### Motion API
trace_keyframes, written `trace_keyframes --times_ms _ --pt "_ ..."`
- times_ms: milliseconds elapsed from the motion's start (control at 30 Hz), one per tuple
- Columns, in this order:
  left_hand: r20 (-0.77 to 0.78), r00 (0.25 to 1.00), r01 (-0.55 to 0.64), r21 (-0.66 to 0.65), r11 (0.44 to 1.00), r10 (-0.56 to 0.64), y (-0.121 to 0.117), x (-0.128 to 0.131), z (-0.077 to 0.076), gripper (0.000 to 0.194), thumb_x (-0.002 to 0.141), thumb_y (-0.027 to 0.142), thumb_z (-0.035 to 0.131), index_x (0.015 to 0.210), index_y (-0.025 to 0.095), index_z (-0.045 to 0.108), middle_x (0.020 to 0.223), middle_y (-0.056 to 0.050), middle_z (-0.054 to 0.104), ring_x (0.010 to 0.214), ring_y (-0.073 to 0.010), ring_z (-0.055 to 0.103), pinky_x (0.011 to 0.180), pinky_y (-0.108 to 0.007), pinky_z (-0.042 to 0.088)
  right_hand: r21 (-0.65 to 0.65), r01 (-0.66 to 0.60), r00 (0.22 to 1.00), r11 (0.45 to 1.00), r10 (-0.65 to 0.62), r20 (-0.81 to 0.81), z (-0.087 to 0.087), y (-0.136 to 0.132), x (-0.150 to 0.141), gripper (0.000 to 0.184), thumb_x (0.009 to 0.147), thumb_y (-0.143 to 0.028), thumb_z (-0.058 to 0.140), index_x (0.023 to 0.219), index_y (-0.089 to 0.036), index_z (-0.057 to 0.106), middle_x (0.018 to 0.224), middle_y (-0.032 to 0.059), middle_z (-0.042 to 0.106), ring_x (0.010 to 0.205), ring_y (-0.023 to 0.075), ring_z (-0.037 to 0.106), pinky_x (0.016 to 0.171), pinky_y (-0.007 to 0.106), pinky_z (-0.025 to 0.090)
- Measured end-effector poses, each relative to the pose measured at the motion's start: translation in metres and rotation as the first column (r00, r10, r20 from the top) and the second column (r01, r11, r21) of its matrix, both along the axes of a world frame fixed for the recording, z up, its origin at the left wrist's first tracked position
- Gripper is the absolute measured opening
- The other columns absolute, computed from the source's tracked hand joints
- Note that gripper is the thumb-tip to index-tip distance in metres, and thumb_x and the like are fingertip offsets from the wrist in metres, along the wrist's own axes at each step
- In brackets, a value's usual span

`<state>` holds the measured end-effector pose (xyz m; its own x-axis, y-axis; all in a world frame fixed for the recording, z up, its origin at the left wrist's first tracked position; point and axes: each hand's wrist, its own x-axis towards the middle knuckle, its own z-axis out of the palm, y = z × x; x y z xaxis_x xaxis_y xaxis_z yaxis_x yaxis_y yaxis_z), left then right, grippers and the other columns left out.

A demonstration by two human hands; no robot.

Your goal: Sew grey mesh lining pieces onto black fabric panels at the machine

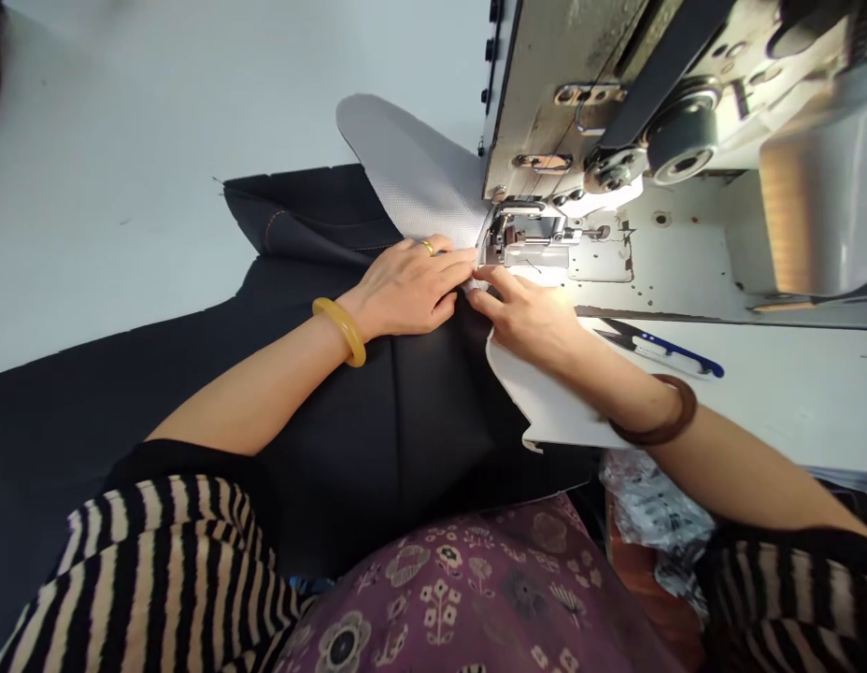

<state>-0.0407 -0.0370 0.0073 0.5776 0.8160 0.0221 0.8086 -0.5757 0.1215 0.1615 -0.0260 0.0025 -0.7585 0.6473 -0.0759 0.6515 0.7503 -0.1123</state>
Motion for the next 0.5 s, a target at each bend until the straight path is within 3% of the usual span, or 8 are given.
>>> trace_keyframes --times_ms 133,300,500 --pt "0.025 1.0 -0.007 -0.025 1.0 0.008 0.003 -0.003 0.001 0.042 0.083 0.025 0.054 0.124 0.026 0.062 0.139 -0.005 0.056 0.134 -0.0343 0.043 0.107 -0.058 0.039 0.041 -0.023 0.999 0.999 0.022 0.038 -0.001 -0.006 -0.008 0.046 0.093 -0.01 0.027 0.118 -0.018 0.065 0.134 0.0124 0.058 0.087 0.0196 0.056 0.056 0.032 0.021" --pt "-0.03 0.993 -0.113 -0.057 0.992 0.111 -0.001 0.005 -0.001 0.043 0.084 0.026 0.053 0.126 0.027 0.059 0.145 -0.004 0.05 0.135 -0.0354 0.041 0.094 -0.048 0.052 -0.044 -0.014 0.996 0.999 0.018 0.083 0.007 0.001 -0.001 0.046 0.09 -0.01 0.03 0.122 -0.017 0.062 0.125 0.0124 0.064 0.083 0.0197 0.057 0.058 0.032 0.023" --pt "0.039 0.972 -0.232 -0.001 0.973 0.232 -0.013 0.035 -0.004 0.032 0.088 0.023 0.046 0.115 0.023 0.064 0.136 -0.009 0.054 0.126 -0.0382 0.046 0.087 -0.051 0.052 -0.27 0.05 0.973 0.962 -0.108 -0.204 0.008 0.008 0.022 0.034 0.094 -0.023 0.035 0.113 -0.022 0.064 0.107 0.0074 0.067 0.086 0.0195 0.058 0.061 0.029 0.03"
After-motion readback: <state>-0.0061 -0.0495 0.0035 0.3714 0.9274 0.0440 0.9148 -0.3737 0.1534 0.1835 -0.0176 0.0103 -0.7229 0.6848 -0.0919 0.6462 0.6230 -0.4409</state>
